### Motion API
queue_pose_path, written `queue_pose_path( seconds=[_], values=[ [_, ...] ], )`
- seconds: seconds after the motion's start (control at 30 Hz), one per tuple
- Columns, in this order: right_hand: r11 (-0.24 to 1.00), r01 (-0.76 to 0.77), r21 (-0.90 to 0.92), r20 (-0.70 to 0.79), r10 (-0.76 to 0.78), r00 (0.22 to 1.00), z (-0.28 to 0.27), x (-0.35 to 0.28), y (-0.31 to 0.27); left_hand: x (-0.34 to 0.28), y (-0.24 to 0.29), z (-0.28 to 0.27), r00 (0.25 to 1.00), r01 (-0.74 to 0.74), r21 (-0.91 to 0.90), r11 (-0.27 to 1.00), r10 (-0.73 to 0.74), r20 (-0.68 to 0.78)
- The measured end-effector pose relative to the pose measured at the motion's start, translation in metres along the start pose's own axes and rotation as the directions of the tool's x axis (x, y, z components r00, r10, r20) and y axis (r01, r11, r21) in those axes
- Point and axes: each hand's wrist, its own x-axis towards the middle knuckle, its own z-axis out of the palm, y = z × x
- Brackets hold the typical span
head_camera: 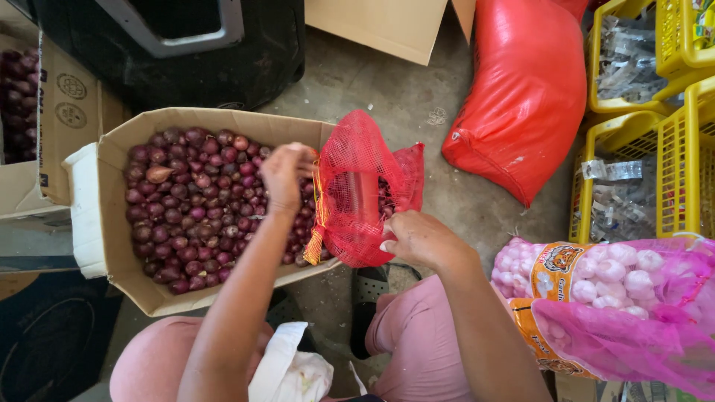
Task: The person bags red onions from a large cardboard box into red mesh bags.
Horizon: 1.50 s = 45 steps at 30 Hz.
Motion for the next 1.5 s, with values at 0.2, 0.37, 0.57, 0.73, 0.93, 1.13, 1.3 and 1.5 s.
queue_pose_path(
  seconds=[0.2, 0.37, 0.57, 0.73, 0.93, 1.13, 1.3, 1.5],
  values=[
    [1.000, 0.000, 0.008, -0.003, 0.000, 1.000, 0.003, 0.003, 0.002, -0.013, -0.042, -0.104, 0.941, 0.308, 0.818, 0.485, -0.029, -0.337],
    [1.000, 0.014, 0.008, -0.014, -0.013, 1.000, 0.005, 0.005, 0.002, -0.049, -0.084, -0.144, 0.918, 0.319, 0.947, 0.019, -0.255, -0.304],
    [1.000, 0.001, 0.010, 0.014, -0.001, 1.000, 0.002, 0.005, -0.002, -0.064, -0.089, -0.136, 0.839, 0.178, 0.974, -0.139, -0.495, -0.224],
    [0.998, 0.049, 0.024, -0.010, -0.049, 0.999, 0.004, 0.008, 0.001, -0.061, -0.096, -0.144, 0.816, 0.151, 0.964, -0.217, -0.524, -0.245],
    [0.998, 0.068, 0.006, -0.008, -0.068, 0.998, 0.008, 0.011, 0.005, -0.066, -0.077, -0.121, 0.822, 0.032, 0.960, -0.278, -0.540, -0.183],
    [0.998, 0.059, 0.004, -0.013, -0.058, 0.998, 0.005, 0.008, 0.000, -0.070, -0.097, -0.132, 0.820, -0.060, 0.960, -0.275, -0.562, -0.110],
    [0.999, 0.040, 0.020, -0.011, -0.040, 0.999, 0.002, 0.006, -0.002, -0.070, -0.116, -0.144, 0.818, -0.089, 0.923, -0.373, -0.557, -0.146],
    [0.997, 0.079, 0.005, -0.019, -0.079, 0.997, 0.008, 0.011, 0.006, -0.061, -0.126, -0.154, 0.923, 0.086, 0.970, -0.226, -0.349, -0.163]
  ],
)
